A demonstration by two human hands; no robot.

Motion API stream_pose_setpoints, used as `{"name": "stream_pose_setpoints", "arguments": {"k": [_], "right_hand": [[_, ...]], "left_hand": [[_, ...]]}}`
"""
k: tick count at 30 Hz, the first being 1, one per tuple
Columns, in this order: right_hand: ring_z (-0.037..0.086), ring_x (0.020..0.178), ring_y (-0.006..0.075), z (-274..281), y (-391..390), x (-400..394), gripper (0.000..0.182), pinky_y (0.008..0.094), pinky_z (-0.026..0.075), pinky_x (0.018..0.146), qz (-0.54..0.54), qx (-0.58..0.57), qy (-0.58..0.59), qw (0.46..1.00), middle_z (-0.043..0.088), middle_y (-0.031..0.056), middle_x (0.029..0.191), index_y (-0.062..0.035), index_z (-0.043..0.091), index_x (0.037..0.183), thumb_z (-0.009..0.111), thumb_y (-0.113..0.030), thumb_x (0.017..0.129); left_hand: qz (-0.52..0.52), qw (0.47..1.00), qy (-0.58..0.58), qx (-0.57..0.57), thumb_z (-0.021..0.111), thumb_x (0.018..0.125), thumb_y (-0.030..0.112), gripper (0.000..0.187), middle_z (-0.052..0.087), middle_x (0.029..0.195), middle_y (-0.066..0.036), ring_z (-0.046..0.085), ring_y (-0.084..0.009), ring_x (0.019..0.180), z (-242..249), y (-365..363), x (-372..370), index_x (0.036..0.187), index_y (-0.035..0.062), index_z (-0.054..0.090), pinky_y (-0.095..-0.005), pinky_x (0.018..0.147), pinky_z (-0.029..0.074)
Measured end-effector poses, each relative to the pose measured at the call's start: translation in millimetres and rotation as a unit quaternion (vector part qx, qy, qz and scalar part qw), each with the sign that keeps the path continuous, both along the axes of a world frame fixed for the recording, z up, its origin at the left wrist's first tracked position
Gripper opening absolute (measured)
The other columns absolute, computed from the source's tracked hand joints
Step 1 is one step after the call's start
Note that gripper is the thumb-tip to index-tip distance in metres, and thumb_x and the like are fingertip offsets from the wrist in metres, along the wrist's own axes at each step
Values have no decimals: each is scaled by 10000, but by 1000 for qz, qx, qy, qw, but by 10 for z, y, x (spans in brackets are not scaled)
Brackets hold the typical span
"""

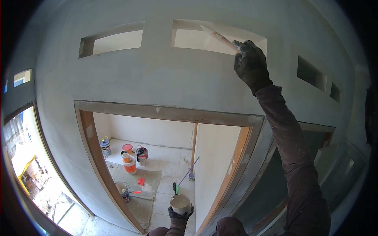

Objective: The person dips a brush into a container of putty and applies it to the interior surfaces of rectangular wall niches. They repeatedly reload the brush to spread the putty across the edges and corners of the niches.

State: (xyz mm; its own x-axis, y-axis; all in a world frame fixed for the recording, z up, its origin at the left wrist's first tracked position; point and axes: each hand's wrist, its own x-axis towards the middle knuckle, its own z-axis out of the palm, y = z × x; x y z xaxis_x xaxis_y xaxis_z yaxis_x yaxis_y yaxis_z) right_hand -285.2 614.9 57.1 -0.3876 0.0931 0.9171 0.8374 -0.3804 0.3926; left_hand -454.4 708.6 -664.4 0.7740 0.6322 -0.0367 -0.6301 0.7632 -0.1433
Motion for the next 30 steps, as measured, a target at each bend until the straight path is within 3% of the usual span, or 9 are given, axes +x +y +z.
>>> {"name": "stream_pose_setpoints", "arguments": {"k": [8,13,15,20,23,24,26,28,30], "right_hand": [[675,923,332,494,934,-344,281,445,559,826,7,-33,14,999,663,148,977,-53,717,1085,665,-114,816],[673,895,336,336,292,230,341,440,554,811,-3,15,30,999,661,144,979,-45,715,1143,647,-94,813],[665,921,370,194,-54,431,288,468,540,840,2,29,22,999,667,186,973,-7,707,1086,619,-63,817],[672,893,340,222,24,280,312,433,556,815,-21,-13,-54,998,660,152,991,-40,723,1108,644,-58,806],[708,933,352,520,533,32,183,454,577,830,-53,-73,29,996,719,164,966,-44,725,967,696,-101,796],[677,999,363,605,640,-112,327,437,545,911,-70,-143,118,980,712,195,1058,-18,709,1116,672,-92,800],[710,893,389,644,826,-245,289,464,574,837,-32,-146,136,979,732,203,924,-19,718,1079,681,-104,805],[724,889,377,716,1022,-260,248,475,586,810,-58,-170,179,967,733,197,927,-33,734,1038,692,-125,811],[735,890,374,701,1026,-176,218,487,598,786,-57,-164,197,965,732,191,938,-42,748,1006,703,-152,824]], "left_hand": [[-6,1000,-21,-3,421,848,694,777,510,1414,-184,477,-479,1243,145,-109,107,1428,183,501,-688,1022,396],[18,999,48,14,420,845,701,770,519,1405,-181,482,-470,1239,290,-124,48,1414,192,519,-687,1021,393],[7,999,36,1,418,849,694,753,527,1400,-169,486,-463,1237,182,-87,14,1405,198,525,-682,1015,398],[-15,999,38,-15,424,863,627,640,562,1377,-108,530,-432,1193,254,-19,3,1341,226,569,-670,951,446],[27,998,49,15,425,867,619,625,577,1349,-95,544,-415,1172,354,-85,78,1330,226,574,-661,937,455],[21,998,57,17,428,870,613,607,584,1336,-79,549,-407,1163,436,-138,67,1322,237,579,-657,931,458],[9,997,68,27,431,872,607,589,591,1324,-64,554,-399,1153,415,-158,111,1314,248,583,-653,925,461],[31,998,22,40,409,877,658,664,553,1377,-92,501,-428,1231,130,-87,221,1376,237,530,-680,987,416],[10,998,48,48,423,877,626,602,574,1348,-56,522,-401,1201,285,-173,177,1337,263,561,-658,949,439]]}}
